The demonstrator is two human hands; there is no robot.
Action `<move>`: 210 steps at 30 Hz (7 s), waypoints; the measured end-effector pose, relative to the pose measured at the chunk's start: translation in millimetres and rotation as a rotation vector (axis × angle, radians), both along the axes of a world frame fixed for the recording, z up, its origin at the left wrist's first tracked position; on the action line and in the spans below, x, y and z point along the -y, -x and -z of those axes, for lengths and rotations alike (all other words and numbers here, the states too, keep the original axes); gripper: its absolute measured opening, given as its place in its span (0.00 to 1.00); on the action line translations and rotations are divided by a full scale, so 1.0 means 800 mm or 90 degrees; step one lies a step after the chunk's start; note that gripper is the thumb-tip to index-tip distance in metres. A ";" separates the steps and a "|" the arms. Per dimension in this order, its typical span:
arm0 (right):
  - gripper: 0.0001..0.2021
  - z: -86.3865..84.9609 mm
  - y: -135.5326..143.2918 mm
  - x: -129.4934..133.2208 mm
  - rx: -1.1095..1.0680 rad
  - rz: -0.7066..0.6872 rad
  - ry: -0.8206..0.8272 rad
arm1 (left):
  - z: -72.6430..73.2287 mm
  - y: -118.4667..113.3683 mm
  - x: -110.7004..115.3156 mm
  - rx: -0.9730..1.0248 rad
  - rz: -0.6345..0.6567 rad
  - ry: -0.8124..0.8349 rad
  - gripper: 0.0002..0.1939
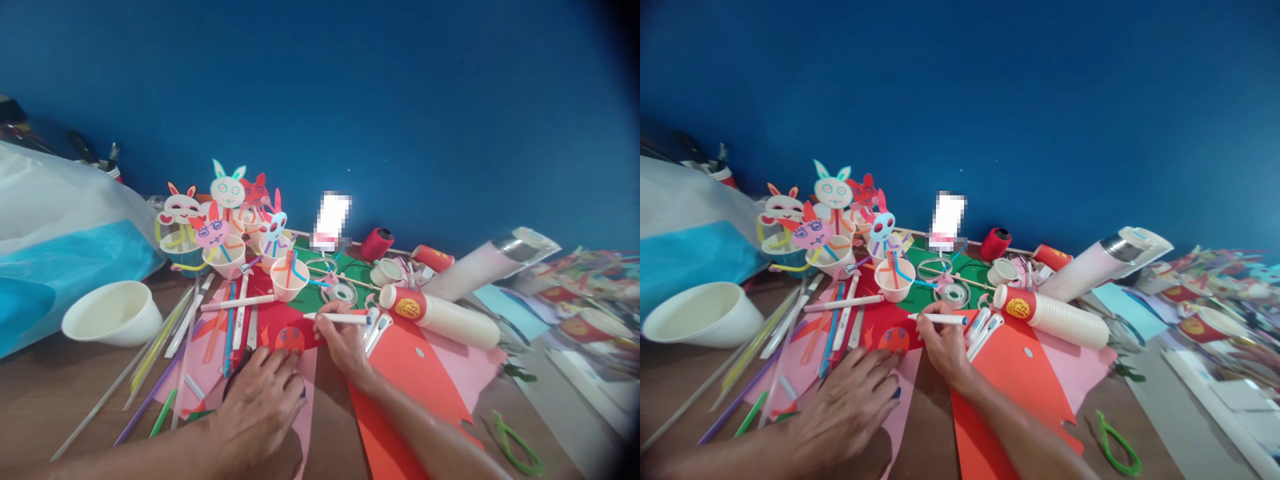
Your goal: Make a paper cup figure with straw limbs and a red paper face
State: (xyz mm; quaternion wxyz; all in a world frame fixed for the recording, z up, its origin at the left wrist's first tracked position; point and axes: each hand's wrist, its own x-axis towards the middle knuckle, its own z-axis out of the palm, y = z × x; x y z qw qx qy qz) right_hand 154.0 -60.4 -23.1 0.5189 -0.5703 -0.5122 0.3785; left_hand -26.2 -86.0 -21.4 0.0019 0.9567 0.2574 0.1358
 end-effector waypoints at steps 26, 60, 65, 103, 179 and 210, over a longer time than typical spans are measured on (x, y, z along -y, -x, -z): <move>0.05 0.017 0.000 0.017 0.591 -0.150 -0.281 | 0.012 -0.004 0.002 0.076 -0.047 -0.094 0.12; 0.06 0.006 -0.003 0.007 0.139 -0.120 -0.039 | -0.007 0.003 0.009 0.033 -0.024 -0.039 0.08; 0.07 0.002 0.001 0.008 0.026 -0.093 -0.022 | -0.001 0.003 0.008 0.048 -0.049 -0.004 0.06; 0.04 0.007 0.016 0.020 0.182 -0.114 -0.014 | -0.002 0.006 0.003 -0.021 0.020 -0.038 0.06; 0.04 0.009 0.016 0.017 0.114 -0.107 0.015 | 0.000 0.006 0.008 -0.038 0.012 -0.080 0.10; 0.04 0.003 0.019 0.017 0.112 -0.092 0.026 | 0.003 0.005 0.010 -0.030 -0.003 -0.052 0.10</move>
